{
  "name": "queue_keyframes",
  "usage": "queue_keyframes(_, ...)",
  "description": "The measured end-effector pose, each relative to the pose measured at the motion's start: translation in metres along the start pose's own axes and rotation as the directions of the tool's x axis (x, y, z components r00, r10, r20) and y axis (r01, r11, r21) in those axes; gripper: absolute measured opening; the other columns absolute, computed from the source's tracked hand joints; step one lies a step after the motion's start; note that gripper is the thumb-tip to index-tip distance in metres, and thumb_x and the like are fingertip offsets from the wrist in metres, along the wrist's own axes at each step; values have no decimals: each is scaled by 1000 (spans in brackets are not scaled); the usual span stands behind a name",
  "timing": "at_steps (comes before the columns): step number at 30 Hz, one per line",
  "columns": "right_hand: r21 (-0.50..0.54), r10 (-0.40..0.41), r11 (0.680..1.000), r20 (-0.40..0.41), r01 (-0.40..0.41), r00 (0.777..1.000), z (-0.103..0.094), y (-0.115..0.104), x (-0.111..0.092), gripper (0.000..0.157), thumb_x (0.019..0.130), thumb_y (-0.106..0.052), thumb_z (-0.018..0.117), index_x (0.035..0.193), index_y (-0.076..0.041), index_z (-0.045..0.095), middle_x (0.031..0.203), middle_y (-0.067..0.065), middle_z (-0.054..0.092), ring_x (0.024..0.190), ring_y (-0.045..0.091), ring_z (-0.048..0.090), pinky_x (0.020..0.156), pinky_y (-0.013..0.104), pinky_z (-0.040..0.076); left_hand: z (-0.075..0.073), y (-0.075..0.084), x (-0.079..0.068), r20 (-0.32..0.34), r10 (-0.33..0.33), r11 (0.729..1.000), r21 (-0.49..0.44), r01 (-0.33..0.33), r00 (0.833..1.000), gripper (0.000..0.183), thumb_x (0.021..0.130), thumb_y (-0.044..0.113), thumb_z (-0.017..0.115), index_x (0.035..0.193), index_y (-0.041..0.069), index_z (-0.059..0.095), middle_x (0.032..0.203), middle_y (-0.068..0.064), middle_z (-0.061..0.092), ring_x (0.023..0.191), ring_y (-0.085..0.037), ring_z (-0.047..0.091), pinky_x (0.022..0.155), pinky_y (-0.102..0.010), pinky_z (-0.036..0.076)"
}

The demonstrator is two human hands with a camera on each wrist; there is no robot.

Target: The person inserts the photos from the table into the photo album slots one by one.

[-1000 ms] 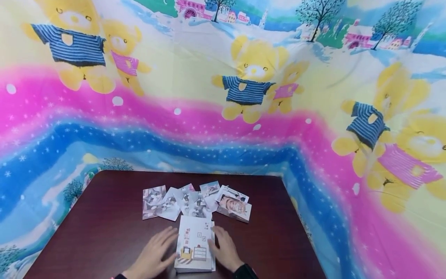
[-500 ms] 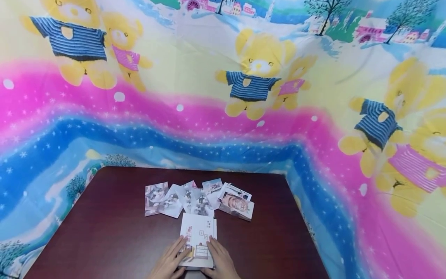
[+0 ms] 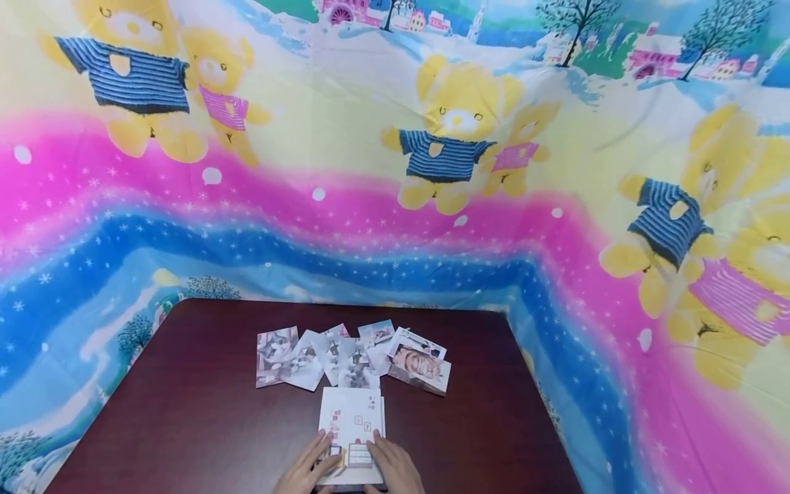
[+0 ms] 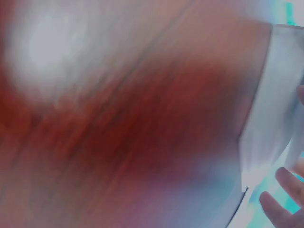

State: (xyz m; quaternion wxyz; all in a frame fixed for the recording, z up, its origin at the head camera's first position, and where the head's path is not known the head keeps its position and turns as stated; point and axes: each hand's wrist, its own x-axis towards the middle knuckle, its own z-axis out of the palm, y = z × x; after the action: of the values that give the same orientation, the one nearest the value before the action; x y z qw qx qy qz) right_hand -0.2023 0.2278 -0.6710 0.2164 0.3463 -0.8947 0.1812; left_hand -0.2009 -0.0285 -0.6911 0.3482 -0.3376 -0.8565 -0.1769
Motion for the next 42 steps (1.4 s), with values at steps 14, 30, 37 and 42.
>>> queue_keyframes(14,234,21,972,-215,31,976,-4,-55,55,73,97,-38,60,145,11,34,146,27,43,130,25,50,110,20,29,-66,9,41,382,-492,446,-661,603,782,41,106,19,42,141,-4,45,136,-28,53,120,-15,54,97,-31,47)
queue_keyframes(30,-114,-151,978,171,172,974,29,-72,59,58,95,-54,55,147,-29,48,153,-1,43,133,28,46,99,50,43,-110,-55,26,437,-790,4,-697,717,430,53,97,18,64,139,-8,46,113,-25,66,88,-21,67,68,-35,57)
queue_keyframes(37,-351,-230,894,168,277,958,42,-60,49,59,95,-64,44,145,-32,50,153,0,41,136,26,42,100,48,39,-97,-65,4,415,-853,27,-570,821,316,82,81,1,79,146,-6,29,120,-36,58,88,-24,66,66,-29,54)
queue_keyframes(42,-389,-259,872,150,298,954,50,-60,47,58,96,-65,40,145,-35,50,154,-1,40,137,26,42,101,48,37,-83,-56,-10,300,-854,281,-421,862,425,69,76,7,83,134,-7,47,113,-35,58,89,-38,65,72,-40,54)
